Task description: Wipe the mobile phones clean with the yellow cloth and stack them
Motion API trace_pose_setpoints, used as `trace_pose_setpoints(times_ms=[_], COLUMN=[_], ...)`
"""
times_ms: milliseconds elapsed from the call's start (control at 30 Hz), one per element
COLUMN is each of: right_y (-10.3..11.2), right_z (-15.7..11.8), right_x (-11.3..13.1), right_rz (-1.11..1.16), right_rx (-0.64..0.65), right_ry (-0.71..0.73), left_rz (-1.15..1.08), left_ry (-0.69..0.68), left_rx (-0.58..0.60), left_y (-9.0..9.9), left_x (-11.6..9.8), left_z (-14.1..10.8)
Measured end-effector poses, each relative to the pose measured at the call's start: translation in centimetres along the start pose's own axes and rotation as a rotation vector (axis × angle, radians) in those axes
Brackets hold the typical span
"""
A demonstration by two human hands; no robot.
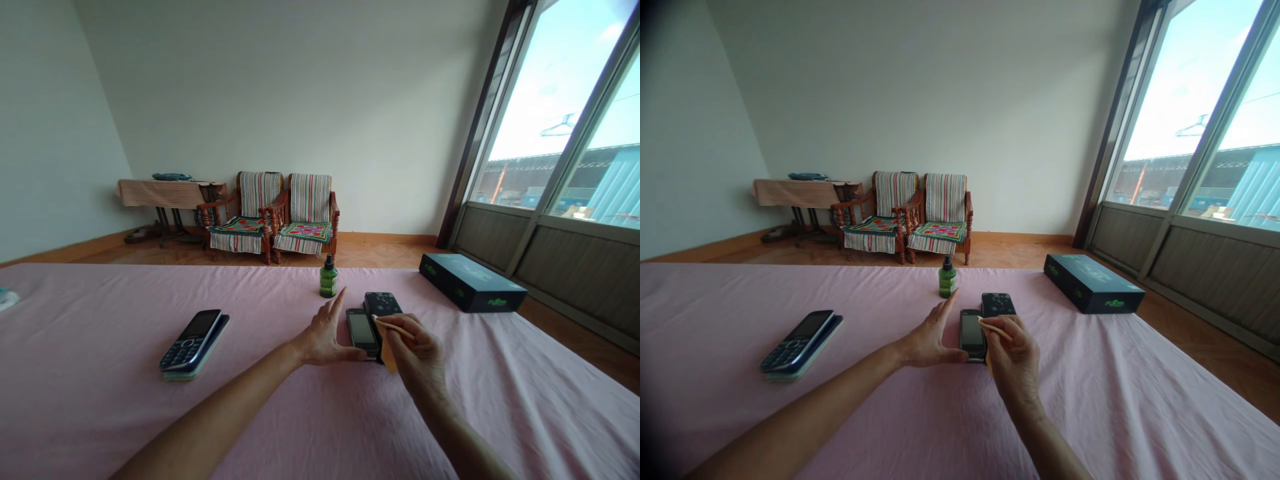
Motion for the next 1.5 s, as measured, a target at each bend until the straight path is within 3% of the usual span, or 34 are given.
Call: trace_pose_setpoints(times_ms=[200,400,567,733,900,1067,1233,1500], right_y=[-0.5,-1.0,-1.3,-1.4,-1.5,-1.5,-1.7,-2.2], right_z=[-0.9,-1.5,-1.6,-2.1,-2.2,-1.9,-2.2,-2.7], right_x=[-0.5,-0.9,-0.8,0.2,0.5,0.4,0.6,0.8], right_rz=[-0.068,-0.193,-0.208,-0.17,-0.176,-0.228,-0.272,-0.295], right_rx=[0.073,0.142,0.167,0.1,0.114,0.175,0.204,0.235], right_ry=[0.051,0.155,0.201,0.2,0.206,0.25,0.276,0.276], left_rz=[0.288,0.597,0.689,0.677,0.644,0.495,0.373,0.249], left_ry=[0.189,0.499,0.722,0.782,0.718,0.506,0.416,0.348], left_rx=[-0.198,-0.229,-0.167,-0.144,-0.171,-0.101,-0.067,-0.069], left_y=[6.8,14.7,17.1,17.2,16.3,11.7,7.0,3.7], left_x=[1.8,6.0,8.9,9.9,8.2,4.3,1.8,-0.3], left_z=[-6.9,-12.9,-15.5,-15.9,-15.1,-13.4,-12.2,-12.3])
Point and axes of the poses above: each hand's wrist, its own z-axis towards the middle knuckle, its own y-axis out of the back of the hand, x = y × z, the point moved 6 cm from there along z, towards the middle knuckle, and after that the axes turned 3 degrees about -z, right-handed, at the moved point
